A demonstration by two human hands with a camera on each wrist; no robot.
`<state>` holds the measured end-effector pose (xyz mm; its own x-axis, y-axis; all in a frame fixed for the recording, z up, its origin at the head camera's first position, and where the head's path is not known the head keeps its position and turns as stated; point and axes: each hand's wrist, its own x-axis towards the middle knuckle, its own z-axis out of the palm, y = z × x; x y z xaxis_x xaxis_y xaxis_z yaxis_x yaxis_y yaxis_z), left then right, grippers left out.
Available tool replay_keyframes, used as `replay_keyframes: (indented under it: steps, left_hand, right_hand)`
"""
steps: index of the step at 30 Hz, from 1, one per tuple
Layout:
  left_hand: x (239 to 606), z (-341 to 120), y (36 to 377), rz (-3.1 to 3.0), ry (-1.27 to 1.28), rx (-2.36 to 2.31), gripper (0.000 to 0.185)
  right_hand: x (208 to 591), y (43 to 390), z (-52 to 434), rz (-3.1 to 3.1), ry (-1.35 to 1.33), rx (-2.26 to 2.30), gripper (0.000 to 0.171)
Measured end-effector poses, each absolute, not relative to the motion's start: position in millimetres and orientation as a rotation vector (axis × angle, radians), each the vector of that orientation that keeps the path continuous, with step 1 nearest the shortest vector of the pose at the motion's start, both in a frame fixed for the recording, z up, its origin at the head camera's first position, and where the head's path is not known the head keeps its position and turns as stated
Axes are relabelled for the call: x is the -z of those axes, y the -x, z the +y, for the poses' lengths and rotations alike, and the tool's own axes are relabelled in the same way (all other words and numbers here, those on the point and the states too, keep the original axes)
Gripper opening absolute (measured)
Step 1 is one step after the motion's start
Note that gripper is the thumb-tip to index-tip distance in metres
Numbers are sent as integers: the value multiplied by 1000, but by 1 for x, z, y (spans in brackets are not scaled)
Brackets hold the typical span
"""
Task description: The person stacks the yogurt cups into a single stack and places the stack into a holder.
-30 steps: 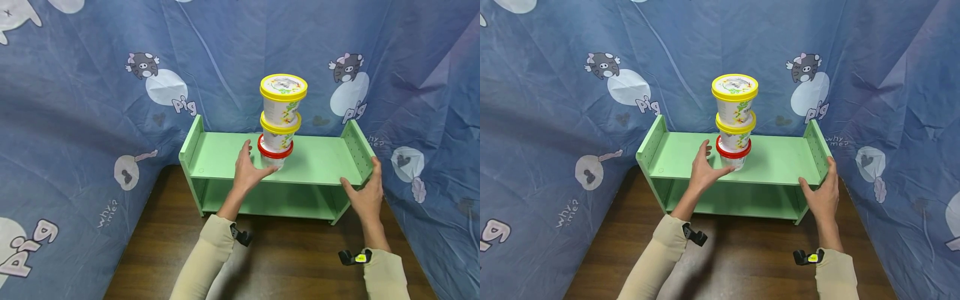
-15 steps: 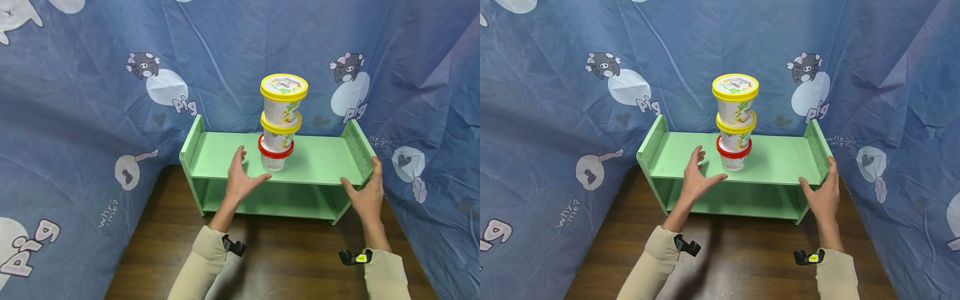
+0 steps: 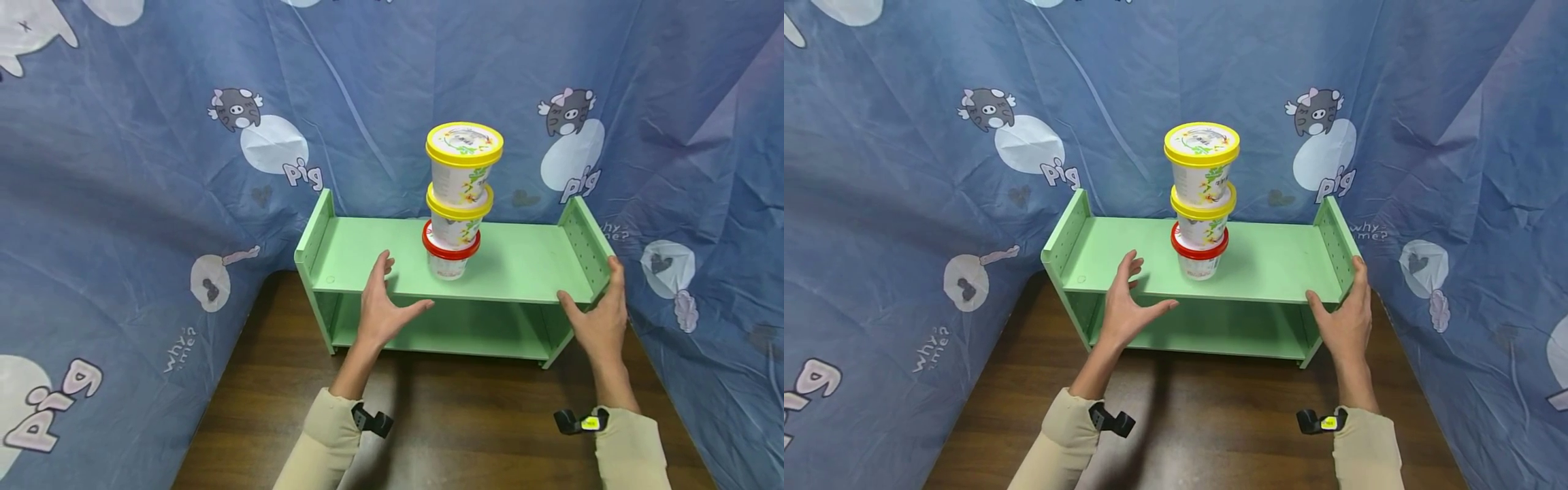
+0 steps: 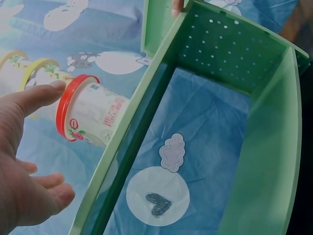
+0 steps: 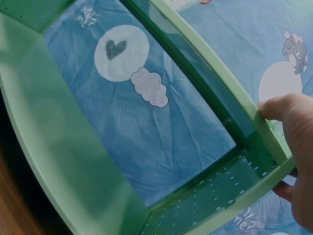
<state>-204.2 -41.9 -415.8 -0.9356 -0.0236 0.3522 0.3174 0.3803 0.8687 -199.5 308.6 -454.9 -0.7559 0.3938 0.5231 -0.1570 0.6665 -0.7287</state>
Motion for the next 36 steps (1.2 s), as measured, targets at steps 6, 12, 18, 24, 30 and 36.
replay_keyframes:
  steps: [6, 12, 18, 24, 30, 36]
  left_hand:
    - [423, -49, 199, -2321, 273, 1547, 107]
    - [432, -55, 192, -2298, 326, 1524, 105]
    - [440, -59, 186, -2266, 374, 1499, 103]
    - [448, -63, 182, -2266, 395, 1451, 103]
    - [453, -68, 177, -2248, 402, 1397, 100]
    - [458, -73, 171, -2233, 415, 1329, 98]
  right_hand:
    - [457, 200, 309, -2211, 184, -1037, 96]
    - [457, 199, 309, -2211, 186, -1055, 96]
    - [458, 195, 309, -2204, 199, -1103, 99]
    - [463, 188, 307, -2193, 187, -1124, 103]
    - [472, 180, 302, -2153, 150, -1143, 105]
    - [480, 173, 298, -2154, 137, -1105, 104]
